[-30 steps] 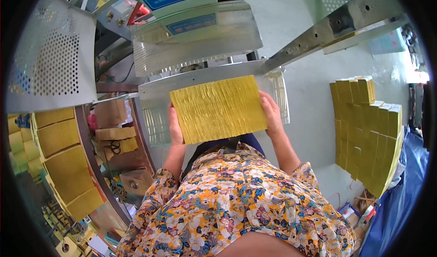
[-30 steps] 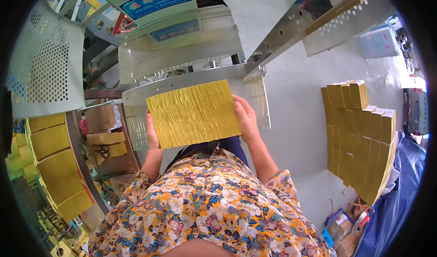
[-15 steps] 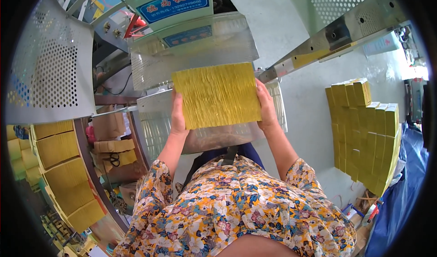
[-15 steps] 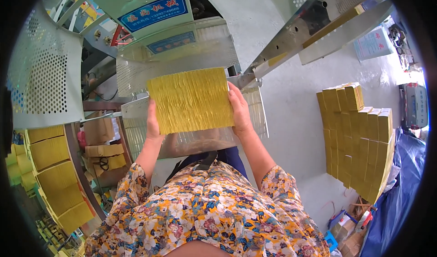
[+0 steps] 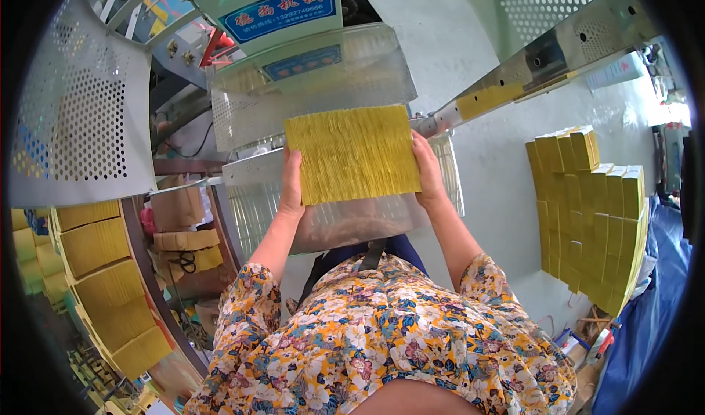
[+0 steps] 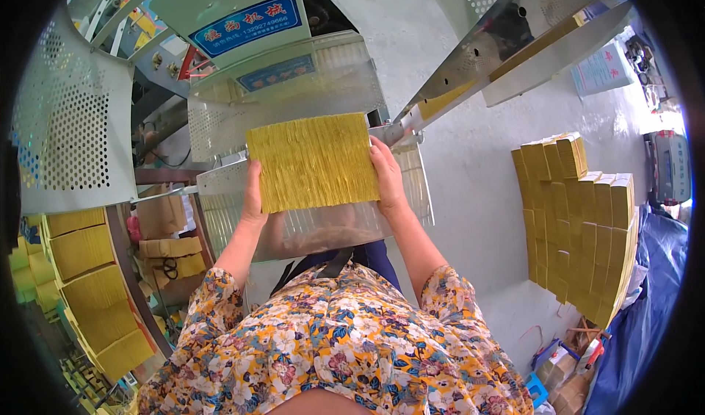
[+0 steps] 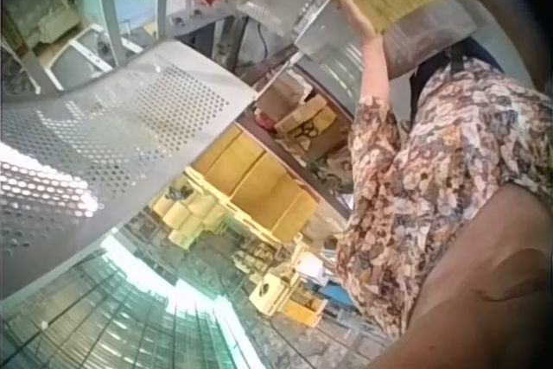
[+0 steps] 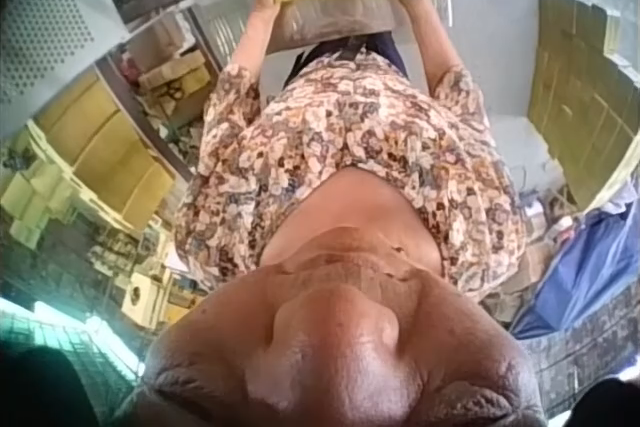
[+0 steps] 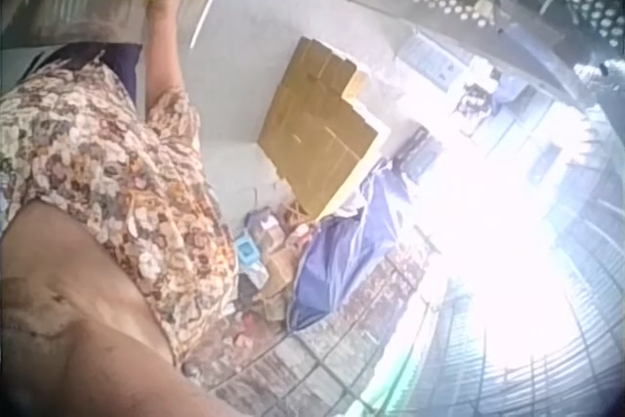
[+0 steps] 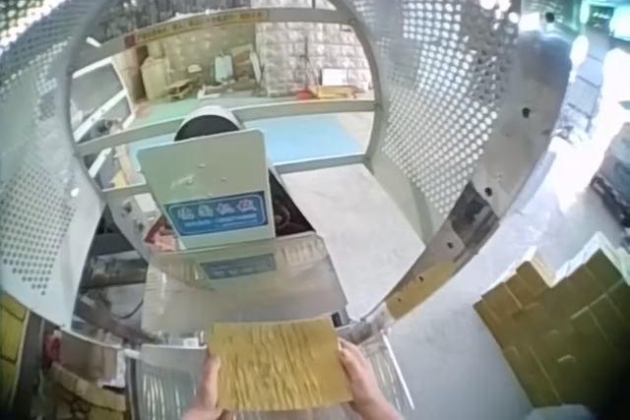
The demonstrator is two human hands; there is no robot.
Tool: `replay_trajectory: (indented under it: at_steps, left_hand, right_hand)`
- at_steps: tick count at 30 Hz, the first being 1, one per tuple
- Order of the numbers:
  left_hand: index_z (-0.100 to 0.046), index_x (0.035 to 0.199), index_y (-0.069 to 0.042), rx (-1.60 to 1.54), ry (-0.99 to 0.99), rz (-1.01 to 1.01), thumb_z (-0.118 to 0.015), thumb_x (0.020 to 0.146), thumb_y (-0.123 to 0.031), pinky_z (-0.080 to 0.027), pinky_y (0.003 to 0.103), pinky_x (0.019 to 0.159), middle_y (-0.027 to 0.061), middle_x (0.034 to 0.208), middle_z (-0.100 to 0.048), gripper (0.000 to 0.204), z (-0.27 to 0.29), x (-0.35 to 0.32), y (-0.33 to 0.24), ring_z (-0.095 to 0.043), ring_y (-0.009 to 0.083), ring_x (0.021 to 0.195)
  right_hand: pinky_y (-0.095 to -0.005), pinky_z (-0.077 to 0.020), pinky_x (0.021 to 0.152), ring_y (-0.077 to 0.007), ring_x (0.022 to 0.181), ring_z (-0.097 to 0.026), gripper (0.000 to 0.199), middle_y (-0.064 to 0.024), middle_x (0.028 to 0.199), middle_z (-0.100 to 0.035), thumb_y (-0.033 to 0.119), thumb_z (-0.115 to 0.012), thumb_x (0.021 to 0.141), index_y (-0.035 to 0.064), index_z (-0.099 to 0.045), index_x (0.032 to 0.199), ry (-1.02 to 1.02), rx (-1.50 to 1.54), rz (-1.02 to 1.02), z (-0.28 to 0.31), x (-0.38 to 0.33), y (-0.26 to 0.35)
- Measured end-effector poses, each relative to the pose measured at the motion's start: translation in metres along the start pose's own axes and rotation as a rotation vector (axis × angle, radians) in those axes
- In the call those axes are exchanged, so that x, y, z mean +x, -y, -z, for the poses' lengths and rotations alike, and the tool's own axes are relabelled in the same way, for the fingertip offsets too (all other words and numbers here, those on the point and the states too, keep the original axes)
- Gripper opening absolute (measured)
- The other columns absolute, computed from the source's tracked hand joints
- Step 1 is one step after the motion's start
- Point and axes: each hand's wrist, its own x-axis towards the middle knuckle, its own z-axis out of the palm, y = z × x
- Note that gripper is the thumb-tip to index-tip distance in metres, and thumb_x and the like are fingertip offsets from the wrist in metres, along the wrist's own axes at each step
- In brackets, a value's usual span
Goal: The recorder weighs stacks of yellow paper on a digital scale, adjusts the count, and then uses a strapping machine to bundle them together.
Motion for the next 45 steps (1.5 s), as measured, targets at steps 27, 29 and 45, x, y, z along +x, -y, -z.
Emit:
replay_trajectory:
  at_steps: [27, 29, 45]
  left_hand:
    - [-0.032, 0.148, -0.004, 0.15, -0.054, -0.138, -0.052, 0.098, -0.036, -0.031, 0.036, 0.112, 0.0089, 0.14, -0.047, 0.062, 0.003, 0.041, -0.016, -0.044, 0.0214, 0.131]
    - [-0.032, 0.148, -0.004, 0.085, -0.016, -0.102, -0.053, 0.097, -0.035, -0.032, 0.035, 0.111, 0.0086, 0.141, -0.047, 0.063, -0.001, 0.035, -0.018, -0.044, 0.0205, 0.13]
    - [-0.029, 0.148, -0.005, 0.037, -0.051, -0.019, -0.054, 0.095, -0.026, -0.038, 0.034, 0.107, 0.0095, 0.136, -0.048, 0.062, -0.02, 0.034, -0.011, -0.047, 0.0198, 0.125]
  right_hand:
    - [-0.0356, -0.0385, 0.105, -0.0219, 0.124, -0.05, 0.054, -0.0124, 0.134, -0.053, 0.033, -0.044, 0.099, 0.0006, -0.042, 0.143, 0.059, 0.002, 0.002, -0.007, 0.064, 0.004]
    - [-0.0354, -0.0381, 0.105, -0.0219, 0.123, -0.05, 0.055, -0.0122, 0.134, -0.053, 0.033, -0.044, 0.099, 0.0008, -0.041, 0.144, 0.088, 0.021, 0.006, -0.004, 0.061, 0.004]
    - [-0.0349, -0.0341, 0.108, -0.0227, 0.128, -0.046, 0.064, -0.0136, 0.137, -0.05, 0.037, -0.047, 0.094, -0.0008, -0.039, 0.145, 0.144, -0.023, -0.029, -0.008, 0.063, 0.019]
